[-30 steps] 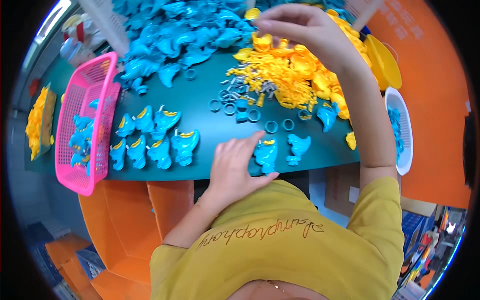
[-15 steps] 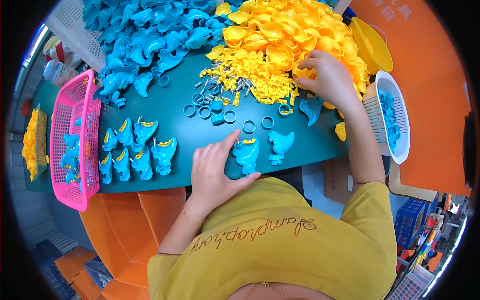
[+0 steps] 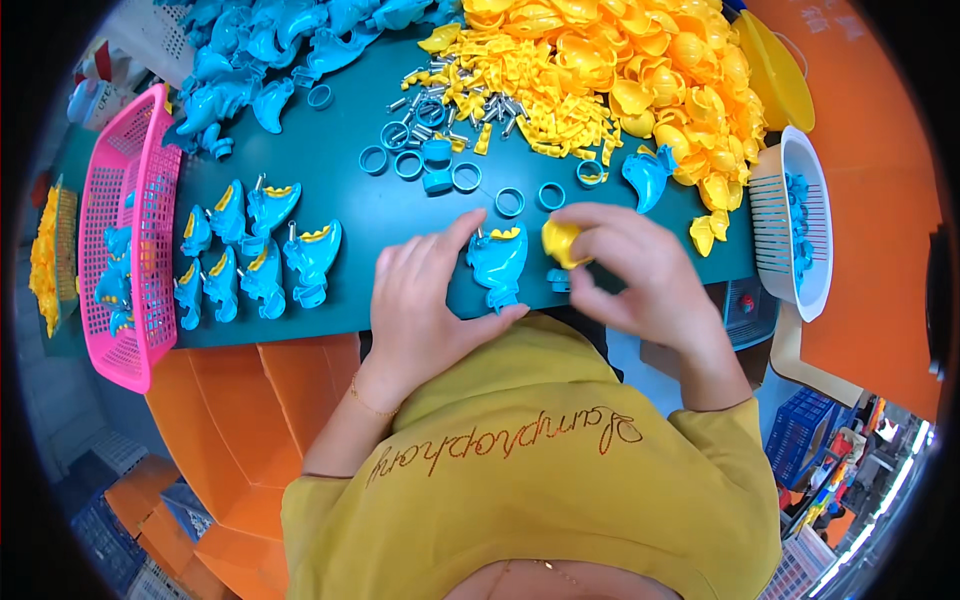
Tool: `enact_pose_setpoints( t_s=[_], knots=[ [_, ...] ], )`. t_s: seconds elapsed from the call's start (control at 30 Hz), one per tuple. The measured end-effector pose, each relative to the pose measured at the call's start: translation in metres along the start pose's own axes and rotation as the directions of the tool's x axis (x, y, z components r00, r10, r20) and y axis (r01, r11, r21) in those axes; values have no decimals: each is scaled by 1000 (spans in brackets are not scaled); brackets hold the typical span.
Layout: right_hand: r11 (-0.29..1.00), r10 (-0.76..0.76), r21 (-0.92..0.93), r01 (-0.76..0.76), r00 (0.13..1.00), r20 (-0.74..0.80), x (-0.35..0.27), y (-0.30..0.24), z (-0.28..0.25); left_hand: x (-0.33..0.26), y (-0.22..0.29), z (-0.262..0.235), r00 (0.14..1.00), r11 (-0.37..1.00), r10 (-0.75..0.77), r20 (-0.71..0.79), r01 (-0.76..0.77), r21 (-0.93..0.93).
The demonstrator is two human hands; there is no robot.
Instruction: Assembling small yellow and teal plastic toy components by hand at a workstation.
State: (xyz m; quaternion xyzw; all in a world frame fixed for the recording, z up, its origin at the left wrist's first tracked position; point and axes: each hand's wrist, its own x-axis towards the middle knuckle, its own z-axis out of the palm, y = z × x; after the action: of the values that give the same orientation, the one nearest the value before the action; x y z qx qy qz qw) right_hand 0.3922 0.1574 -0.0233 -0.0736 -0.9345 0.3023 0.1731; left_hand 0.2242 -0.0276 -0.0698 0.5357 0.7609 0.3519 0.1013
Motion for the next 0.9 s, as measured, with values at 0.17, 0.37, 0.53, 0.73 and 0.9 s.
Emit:
enact_pose_setpoints(
  t_s=[0.17,0.37,0.53,0.73,0.9],
  knots=[
    [996,-20,87,14,997,72,-1,-16,23,-2,-3,4,1000,1000,0,-15,0,-26],
    [968,88,205,-146,959,268,4,-29,18,-5,-5,3,1000,999,-5,-19,4,-54],
    [974,46,193,-119,937,347,4,-20,13,-5,-5,2,1000,998,-9,-20,8,-55],
    [860,250,385,-336,934,257,4,-28,16,-3,-6,2,999,998,-9,-35,7,-70],
    [537,502,597,-596,795,341,11,-34,25,-3,-7,4,999,996,-30,-25,28,-80]
  ],
)
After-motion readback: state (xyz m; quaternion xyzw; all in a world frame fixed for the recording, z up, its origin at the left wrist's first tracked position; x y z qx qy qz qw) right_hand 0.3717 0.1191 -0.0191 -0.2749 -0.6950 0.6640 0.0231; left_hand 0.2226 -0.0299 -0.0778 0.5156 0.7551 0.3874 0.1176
